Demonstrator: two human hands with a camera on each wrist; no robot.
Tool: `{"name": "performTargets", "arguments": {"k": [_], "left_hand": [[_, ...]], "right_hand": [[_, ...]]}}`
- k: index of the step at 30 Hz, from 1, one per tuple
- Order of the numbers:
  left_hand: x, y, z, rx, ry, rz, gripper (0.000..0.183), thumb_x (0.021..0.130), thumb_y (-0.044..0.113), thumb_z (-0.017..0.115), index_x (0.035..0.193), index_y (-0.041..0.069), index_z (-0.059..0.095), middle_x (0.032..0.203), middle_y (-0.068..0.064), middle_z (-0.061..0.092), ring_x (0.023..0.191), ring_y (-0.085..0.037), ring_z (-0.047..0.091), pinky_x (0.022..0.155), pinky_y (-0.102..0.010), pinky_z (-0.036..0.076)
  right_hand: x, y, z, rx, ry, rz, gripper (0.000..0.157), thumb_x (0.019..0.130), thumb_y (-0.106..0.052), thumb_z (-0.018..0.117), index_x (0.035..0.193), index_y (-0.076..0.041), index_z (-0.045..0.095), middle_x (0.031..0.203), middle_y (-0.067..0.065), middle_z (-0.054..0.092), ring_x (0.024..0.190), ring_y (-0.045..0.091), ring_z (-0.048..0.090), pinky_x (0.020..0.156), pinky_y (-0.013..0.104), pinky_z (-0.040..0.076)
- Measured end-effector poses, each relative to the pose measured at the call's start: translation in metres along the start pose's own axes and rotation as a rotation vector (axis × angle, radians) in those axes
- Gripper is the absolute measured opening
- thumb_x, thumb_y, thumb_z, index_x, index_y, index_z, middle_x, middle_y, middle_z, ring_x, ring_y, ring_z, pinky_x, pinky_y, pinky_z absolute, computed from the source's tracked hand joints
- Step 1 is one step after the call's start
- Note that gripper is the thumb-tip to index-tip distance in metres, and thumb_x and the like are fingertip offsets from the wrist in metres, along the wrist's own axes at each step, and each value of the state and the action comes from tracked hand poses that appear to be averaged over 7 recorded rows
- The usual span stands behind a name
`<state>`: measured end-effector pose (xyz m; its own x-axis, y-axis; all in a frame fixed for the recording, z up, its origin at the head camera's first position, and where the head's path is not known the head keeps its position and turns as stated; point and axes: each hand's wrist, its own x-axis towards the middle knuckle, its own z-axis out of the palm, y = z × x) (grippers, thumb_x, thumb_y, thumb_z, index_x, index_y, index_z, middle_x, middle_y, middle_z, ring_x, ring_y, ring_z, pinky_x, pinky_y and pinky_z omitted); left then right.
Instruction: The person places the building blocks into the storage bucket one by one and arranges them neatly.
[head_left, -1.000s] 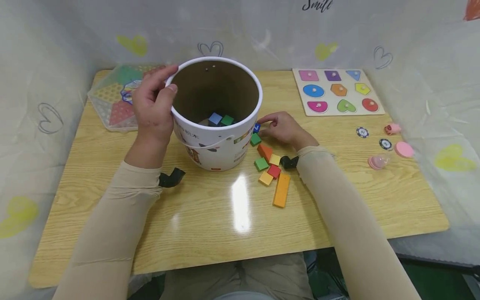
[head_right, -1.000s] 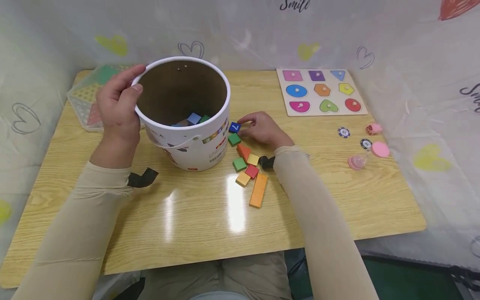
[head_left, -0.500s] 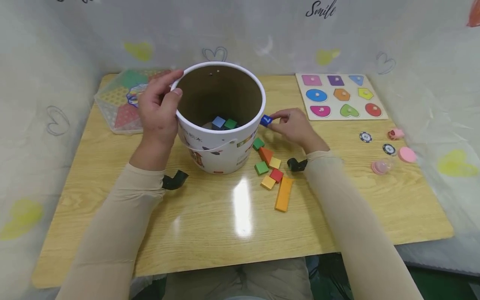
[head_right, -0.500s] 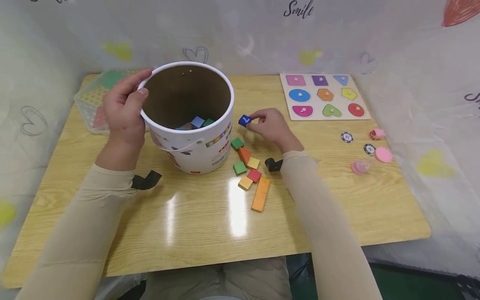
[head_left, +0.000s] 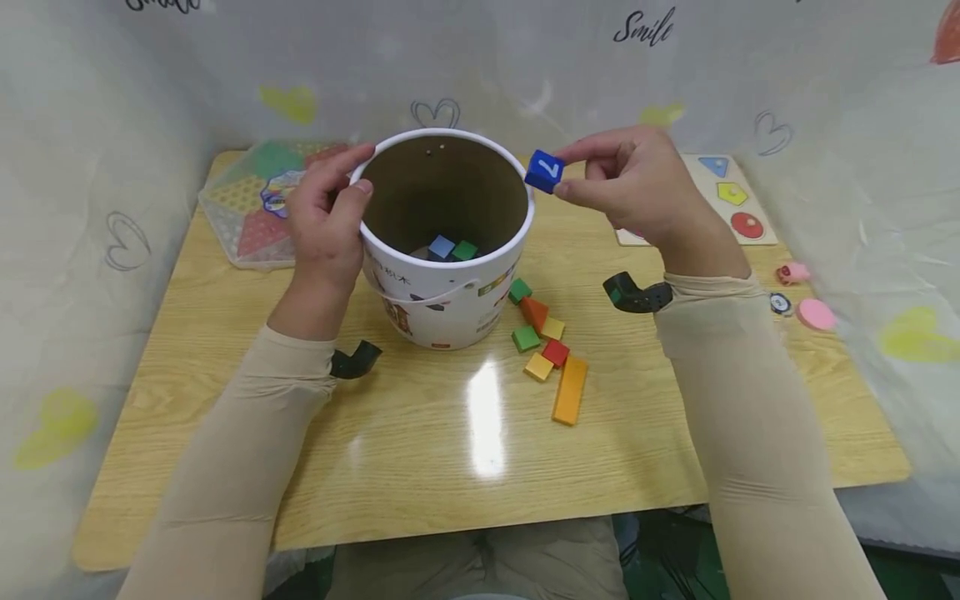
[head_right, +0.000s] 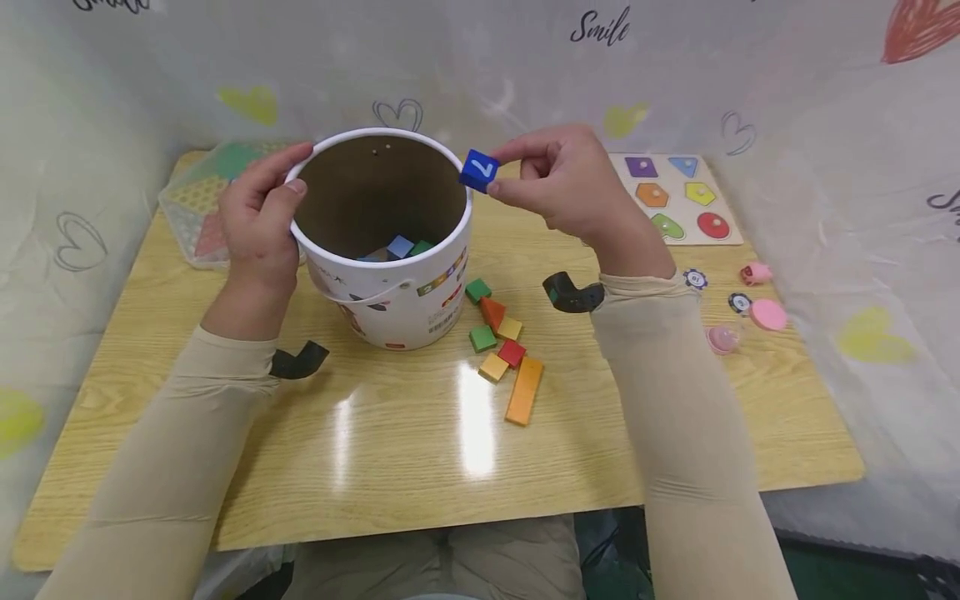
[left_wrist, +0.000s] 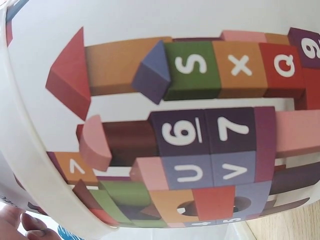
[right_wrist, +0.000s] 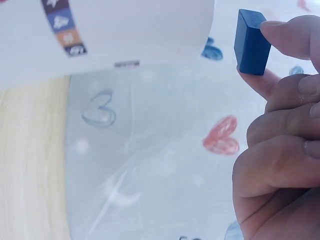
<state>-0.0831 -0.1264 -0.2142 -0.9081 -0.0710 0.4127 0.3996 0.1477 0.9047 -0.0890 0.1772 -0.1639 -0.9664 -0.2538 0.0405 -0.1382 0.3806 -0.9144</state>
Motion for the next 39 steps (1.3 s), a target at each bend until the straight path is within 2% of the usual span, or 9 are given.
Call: {"name": "performTargets", "arguments": {"k": [4,9,16,22,27,31,35,38,39], "left_hand": [[0.000,-0.001,0.000,-0.003,-0.004,-0.006,0.035,0.087,0.005,0.050,0.119,-0.002,0.063,0.117,-0.016,0.057,0.109,-0.026,0.050,0.089,-0.032,0.048],[0.001,-0.003,0.001,-0.018,-0.005,-0.003,0.036,0.087,0.005,0.050,0.119,-0.002,0.063,0.116,-0.017,0.057,0.108,-0.030,0.050,0.088,-0.032,0.048],[0.002,-0.003,0.002,-0.009,-0.005,0.003,0.035,0.087,0.005,0.050,0.118,-0.003,0.063,0.115,-0.018,0.057,0.107,-0.030,0.051,0.087,-0.031,0.048],[0.002,-0.004,0.002,-0.008,-0.002,0.001,0.035,0.087,0.005,0.050,0.118,-0.003,0.063,0.112,-0.020,0.057,0.100,-0.023,0.051,0.083,-0.030,0.048],[0.004,-0.018,0.002,-0.005,0.000,0.001,0.035,0.087,0.007,0.051,0.119,0.000,0.065,0.113,-0.017,0.058,0.101,-0.022,0.051,0.083,-0.030,0.047],[0.009,-0.039,0.000,0.004,0.000,-0.002,0.034,0.088,0.011,0.053,0.120,0.008,0.066,0.113,-0.011,0.059,0.104,-0.024,0.052,0.084,-0.030,0.048],[0.013,-0.051,-0.002,-0.009,0.006,0.005,0.034,0.088,0.013,0.054,0.119,0.012,0.067,0.114,-0.008,0.060,0.104,-0.023,0.052,0.084,-0.031,0.047],[0.014,-0.052,-0.003,-0.014,0.011,0.003,0.034,0.088,0.012,0.054,0.119,0.012,0.068,0.114,-0.007,0.060,0.104,-0.022,0.052,0.084,-0.031,0.047],[0.013,-0.047,-0.003,-0.014,0.012,-0.001,0.034,0.088,0.011,0.053,0.119,0.010,0.067,0.114,-0.008,0.060,0.105,-0.023,0.052,0.085,-0.031,0.047]], "right_hand": [[0.004,-0.012,0.016,0.029,-0.053,-0.013,0.025,0.081,-0.010,0.074,0.105,-0.004,0.072,0.057,0.008,0.045,0.042,0.020,0.033,0.035,0.028,0.026],[0.013,-0.001,0.025,0.051,-0.088,-0.033,0.027,0.080,-0.007,0.074,0.106,-0.002,0.071,0.059,0.009,0.048,0.043,0.019,0.035,0.036,0.026,0.028],[0.018,0.011,0.029,0.097,-0.105,-0.076,0.029,0.079,-0.009,0.075,0.107,-0.003,0.071,0.054,0.008,0.046,0.039,0.019,0.034,0.034,0.027,0.027],[0.011,0.024,0.021,0.180,-0.061,-0.113,0.035,0.081,-0.008,0.073,0.115,-0.003,0.068,0.051,0.008,0.041,0.036,0.020,0.028,0.034,0.030,0.021],[-0.007,0.053,0.008,0.177,-0.012,-0.036,0.035,0.084,-0.011,0.071,0.118,-0.008,0.067,0.054,0.009,0.044,0.036,0.021,0.032,0.034,0.029,0.030],[-0.023,0.093,0.005,0.109,-0.037,0.054,0.037,0.085,-0.018,0.070,0.121,-0.013,0.065,0.056,0.010,0.046,0.037,0.024,0.040,0.036,0.030,0.038],[-0.034,0.136,0.011,0.063,-0.118,0.175,0.039,0.084,-0.026,0.071,0.121,-0.016,0.065,0.054,0.009,0.044,0.037,0.024,0.040,0.036,0.033,0.036],[-0.035,0.161,0.021,0.037,-0.238,0.258,0.041,0.082,-0.028,0.073,0.121,-0.018,0.065,0.053,0.009,0.043,0.037,0.024,0.037,0.035,0.032,0.032],[-0.035,0.167,0.025,0.025,-0.288,0.280,0.042,0.082,-0.028,0.074,0.122,-0.019,0.065,0.052,0.009,0.042,0.037,0.024,0.036,0.035,0.031,0.032]]}}
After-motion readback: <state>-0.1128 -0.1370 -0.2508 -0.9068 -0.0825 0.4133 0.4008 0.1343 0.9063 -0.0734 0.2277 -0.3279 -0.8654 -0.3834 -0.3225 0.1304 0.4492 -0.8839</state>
